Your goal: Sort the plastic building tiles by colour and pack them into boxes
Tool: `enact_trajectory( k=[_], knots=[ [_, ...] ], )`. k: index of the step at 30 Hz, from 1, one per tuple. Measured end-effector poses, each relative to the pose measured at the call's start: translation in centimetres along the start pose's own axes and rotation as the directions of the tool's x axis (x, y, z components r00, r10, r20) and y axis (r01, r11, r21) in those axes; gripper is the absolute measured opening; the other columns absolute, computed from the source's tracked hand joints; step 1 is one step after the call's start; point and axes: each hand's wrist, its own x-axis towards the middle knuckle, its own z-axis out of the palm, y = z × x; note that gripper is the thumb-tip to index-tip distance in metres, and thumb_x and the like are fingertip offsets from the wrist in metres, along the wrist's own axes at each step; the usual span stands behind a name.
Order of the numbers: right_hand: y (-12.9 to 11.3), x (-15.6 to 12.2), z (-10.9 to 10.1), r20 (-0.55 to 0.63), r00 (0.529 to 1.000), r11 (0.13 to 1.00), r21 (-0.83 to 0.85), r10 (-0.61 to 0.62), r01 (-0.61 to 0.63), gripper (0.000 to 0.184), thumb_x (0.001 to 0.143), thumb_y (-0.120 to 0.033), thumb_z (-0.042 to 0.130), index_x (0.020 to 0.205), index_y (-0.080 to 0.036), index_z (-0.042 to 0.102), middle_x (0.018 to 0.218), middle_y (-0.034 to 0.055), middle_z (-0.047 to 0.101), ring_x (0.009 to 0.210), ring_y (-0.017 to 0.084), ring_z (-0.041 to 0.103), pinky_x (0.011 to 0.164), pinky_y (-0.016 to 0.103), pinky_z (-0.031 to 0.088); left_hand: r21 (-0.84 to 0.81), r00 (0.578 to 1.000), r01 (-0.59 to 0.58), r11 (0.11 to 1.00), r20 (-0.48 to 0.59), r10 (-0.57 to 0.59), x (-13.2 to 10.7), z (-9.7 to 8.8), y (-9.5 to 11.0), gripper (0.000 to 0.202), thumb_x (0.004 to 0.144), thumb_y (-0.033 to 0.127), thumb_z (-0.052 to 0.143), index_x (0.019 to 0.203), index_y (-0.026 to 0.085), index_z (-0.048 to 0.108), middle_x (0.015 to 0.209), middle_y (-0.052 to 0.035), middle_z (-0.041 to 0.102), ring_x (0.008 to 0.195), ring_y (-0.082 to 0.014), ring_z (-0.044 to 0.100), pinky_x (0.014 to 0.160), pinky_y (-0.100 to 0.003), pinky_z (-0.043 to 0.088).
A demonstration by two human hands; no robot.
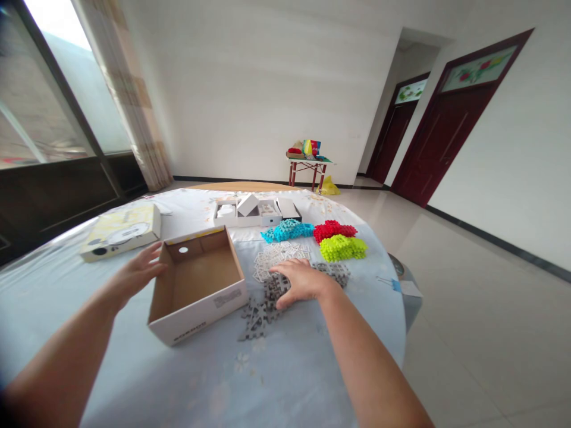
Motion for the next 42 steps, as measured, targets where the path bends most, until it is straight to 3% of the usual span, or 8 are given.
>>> enact_trajectory(
  k=[3, 8, 15, 21, 26, 35, 38, 42],
  knots=[
    [-0.3, 0.4, 0.0, 0.024, 1.0, 1.0, -0.027, -0.009, 0.01, 0.084, 0.054, -0.044, 0.076, 0.129, -0.027, 0.045, 0.129, 0.0068, 0.05, 0.12, 0.029, 0.04, 0.103, 0.043, 0.023, -0.093, 0.996, 0.057, 0.994, 0.071, -0.05, 0.3, -0.3, -0.3, 0.1, 0.05, 0.048, 0.068, 0.136, 0.012, 0.033, 0.138, -0.0193, 0.037, 0.117, -0.0309, 0.047, 0.091, -0.039, 0.045],
    [-0.5, 0.9, -0.2, 0.061, 0.998, 0.999, -0.033, 0.013, -0.011, 0.08, 0.054, -0.034, 0.075, 0.129, -0.026, 0.046, 0.125, 0.0065, 0.054, 0.115, 0.029, 0.045, 0.101, 0.042, 0.026, -0.129, 0.998, 0.05, 0.99, 0.032, -0.046, 1.1, -0.5, -2.0, 0.096, 0.048, 0.055, 0.071, 0.132, 0.017, 0.041, 0.136, -0.0144, 0.043, 0.119, -0.0305, 0.044, 0.096, -0.038, 0.04],
    [-0.4, 1.1, 0.2, 0.074, 0.997, 0.998, -0.058, -0.022, 0.027, 0.071, 0.057, -0.032, 0.074, 0.124, -0.023, 0.052, 0.119, 0.0063, 0.058, 0.114, 0.029, 0.047, 0.1, 0.041, 0.027, -0.179, 0.991, 0.019, 0.984, -0.13, -0.043, 0.8, 0.1, -3.0, 0.071, 0.064, 0.058, 0.061, 0.117, 0.011, 0.056, 0.12, -0.0131, 0.059, 0.112, -0.0265, 0.05, 0.095, -0.036, 0.039],
    [-1.0, 0.3, -1.1, -0.086, 0.996, 0.998, -0.061, 0.006, -0.011, 0.065, 0.062, -0.03, 0.07, 0.123, -0.023, 0.051, 0.121, 0.0077, 0.055, 0.114, 0.027, 0.045, 0.098, 0.042, 0.031, -0.17, 0.962, -0.049, 0.984, -0.273, 0.0, -0.3, 1.2, -2.6, 0.052, 0.072, 0.048, 0.056, 0.11, 0.012, 0.062, 0.111, -0.0095, 0.064, 0.106, -0.0245, 0.055, 0.094, -0.035, 0.041],
    [-4.4, 1.7, -2.9, -0.255, 0.966, 1.0, -0.008, -0.031, 0.03, 0.063, 0.068, -0.037, 0.067, 0.126, -0.021, 0.048, 0.125, 0.0085, 0.052, 0.116, 0.025, 0.045, 0.098, 0.041, 0.033, -0.102, 0.956, -0.062, 0.993, -0.291, 0.03, -1.0, 1.4, -2.1, 0.054, 0.073, 0.051, 0.051, 0.11, 0.014, 0.062, 0.11, -0.0074, 0.065, 0.106, -0.0248, 0.056, 0.092, -0.033, 0.043],
    [-11.8, 8.9, -0.6, -0.207, 0.948, 0.966, 0.041, -0.243, 0.257, 0.077, 0.065, -0.048, 0.07, 0.131, -0.022, 0.041, 0.124, 0.0103, 0.053, 0.113, 0.026, 0.047, 0.097, 0.043, 0.036, -0.058, 0.969, -0.134, 0.989, -0.216, 0.119, -0.1, 1.0, -3.7, 0.064, 0.068, 0.054, 0.054, 0.115, 0.01, 0.058, 0.108, -0.0122, 0.065, 0.102, -0.0275, 0.057, 0.088, -0.037, 0.044],
    [-11.3, 8.1, -0.7, -0.259, 0.934, 0.958, 0.082, -0.245, 0.274, 0.08, 0.064, -0.053, 0.068, 0.132, -0.025, 0.038, 0.131, 0.0095, 0.047, 0.12, 0.026, 0.041, 0.1, 0.043, 0.033, -0.006, 0.967, -0.159, 0.987, -0.2, 0.154, 0.1, 0.5, -3.6, 0.061, 0.069, 0.051, 0.054, 0.115, 0.011, 0.058, 0.112, -0.0122, 0.063, 0.105, -0.0268, 0.055, 0.09, -0.037, 0.043],
    [-8.1, 4.8, -1.6, -0.328, 0.93, 0.972, 0.106, -0.163, 0.208, 0.062, 0.071, -0.047, 0.065, 0.126, -0.023, 0.047, 0.126, 0.0084, 0.051, 0.117, 0.022, 0.045, 0.099, 0.039, 0.034, 0.111, 0.978, -0.145, 0.983, -0.136, 0.16, 0.1, -0.2, -2.1, 0.058, 0.069, 0.047, 0.054, 0.115, 0.012, 0.058, 0.113, -0.0124, 0.062, 0.105, -0.0256, 0.055, 0.091, -0.035, 0.043]
  ],
)
